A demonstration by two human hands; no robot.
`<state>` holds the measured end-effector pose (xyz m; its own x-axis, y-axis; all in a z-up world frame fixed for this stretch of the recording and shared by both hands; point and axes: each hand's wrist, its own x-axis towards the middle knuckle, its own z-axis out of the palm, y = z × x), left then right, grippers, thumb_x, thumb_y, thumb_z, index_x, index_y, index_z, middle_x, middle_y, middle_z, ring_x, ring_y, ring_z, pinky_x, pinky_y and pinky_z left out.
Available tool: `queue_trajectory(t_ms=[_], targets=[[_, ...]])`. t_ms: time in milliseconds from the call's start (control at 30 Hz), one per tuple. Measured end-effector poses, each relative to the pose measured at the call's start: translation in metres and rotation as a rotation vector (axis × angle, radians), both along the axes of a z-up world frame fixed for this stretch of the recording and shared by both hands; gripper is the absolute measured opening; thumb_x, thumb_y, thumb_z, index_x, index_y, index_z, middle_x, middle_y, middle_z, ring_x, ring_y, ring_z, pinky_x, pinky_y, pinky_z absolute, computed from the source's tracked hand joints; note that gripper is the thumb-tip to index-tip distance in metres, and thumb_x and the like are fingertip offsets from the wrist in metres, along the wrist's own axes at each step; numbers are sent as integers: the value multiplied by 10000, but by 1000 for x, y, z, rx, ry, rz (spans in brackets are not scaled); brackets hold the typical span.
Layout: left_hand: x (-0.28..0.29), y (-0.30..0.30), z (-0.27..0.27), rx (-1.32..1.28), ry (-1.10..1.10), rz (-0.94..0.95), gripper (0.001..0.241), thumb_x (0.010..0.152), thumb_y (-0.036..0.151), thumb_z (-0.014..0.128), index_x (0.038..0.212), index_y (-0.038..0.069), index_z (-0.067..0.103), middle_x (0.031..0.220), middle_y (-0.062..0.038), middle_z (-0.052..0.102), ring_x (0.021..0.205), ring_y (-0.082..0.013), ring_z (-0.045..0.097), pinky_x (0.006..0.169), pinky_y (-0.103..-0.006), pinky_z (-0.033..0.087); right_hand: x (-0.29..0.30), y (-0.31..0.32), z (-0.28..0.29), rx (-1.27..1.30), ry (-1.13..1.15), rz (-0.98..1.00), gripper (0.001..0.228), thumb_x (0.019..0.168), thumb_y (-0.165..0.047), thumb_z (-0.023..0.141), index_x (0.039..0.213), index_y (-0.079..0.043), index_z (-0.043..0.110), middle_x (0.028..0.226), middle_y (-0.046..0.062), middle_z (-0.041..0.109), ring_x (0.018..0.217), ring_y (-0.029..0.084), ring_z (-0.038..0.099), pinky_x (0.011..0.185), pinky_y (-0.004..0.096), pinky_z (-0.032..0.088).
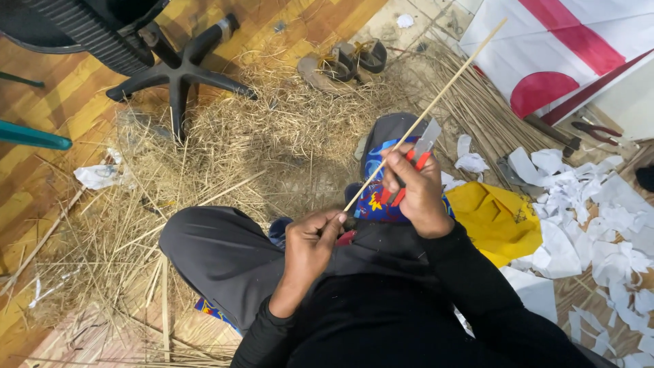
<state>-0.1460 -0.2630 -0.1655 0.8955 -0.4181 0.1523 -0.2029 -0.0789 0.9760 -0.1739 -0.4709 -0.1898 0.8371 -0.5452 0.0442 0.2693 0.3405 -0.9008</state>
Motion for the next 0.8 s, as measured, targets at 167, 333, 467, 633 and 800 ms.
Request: queue_trajectory(t_ms=[167,333,467,633,800], targets=[[-7,2,-8,-12,22,-4,81,881,19,778,811,-13,801,486,-128,648,431,-187,575,446,-310,457,-3,-13,-1,39,0,-42,167,1000,-121,660,1049,38,666,541,38,486,420,68,450,458,222,414],[-8,13,-18,6,24,-49,52,861,7,786,816,-5,810,537,-137,701,485,-285,665,502,-352,520,-4,-34,2,76,-22,-122,123,1004,-102,659,1057,9,668,596,42,496,434,72,471,451,228,428],[-13,25,-16,92,-44,-62,36,853,4,762,865,4,796,638,-82,705,531,-195,607,507,-305,471,-12,-50,15,108,-81,-101,113,1024,-100,633,1073,-2,661,717,49,551,506,80,487,496,213,418],[-19,32,-14,165,-159,-49,81,842,-16,745,917,-11,775,647,-10,587,512,-107,438,484,-258,370,-18,-60,24,117,-80,-59,146,1039,-123,604,1111,-9,658,678,22,541,555,81,504,539,206,422],[-23,34,-21,194,-62,-40,83,838,6,748,906,-13,792,634,-18,650,503,-102,475,475,-255,381,-19,-64,27,97,-87,-93,121,1032,-112,613,1085,-20,671,698,8,557,561,65,496,537,199,422]])
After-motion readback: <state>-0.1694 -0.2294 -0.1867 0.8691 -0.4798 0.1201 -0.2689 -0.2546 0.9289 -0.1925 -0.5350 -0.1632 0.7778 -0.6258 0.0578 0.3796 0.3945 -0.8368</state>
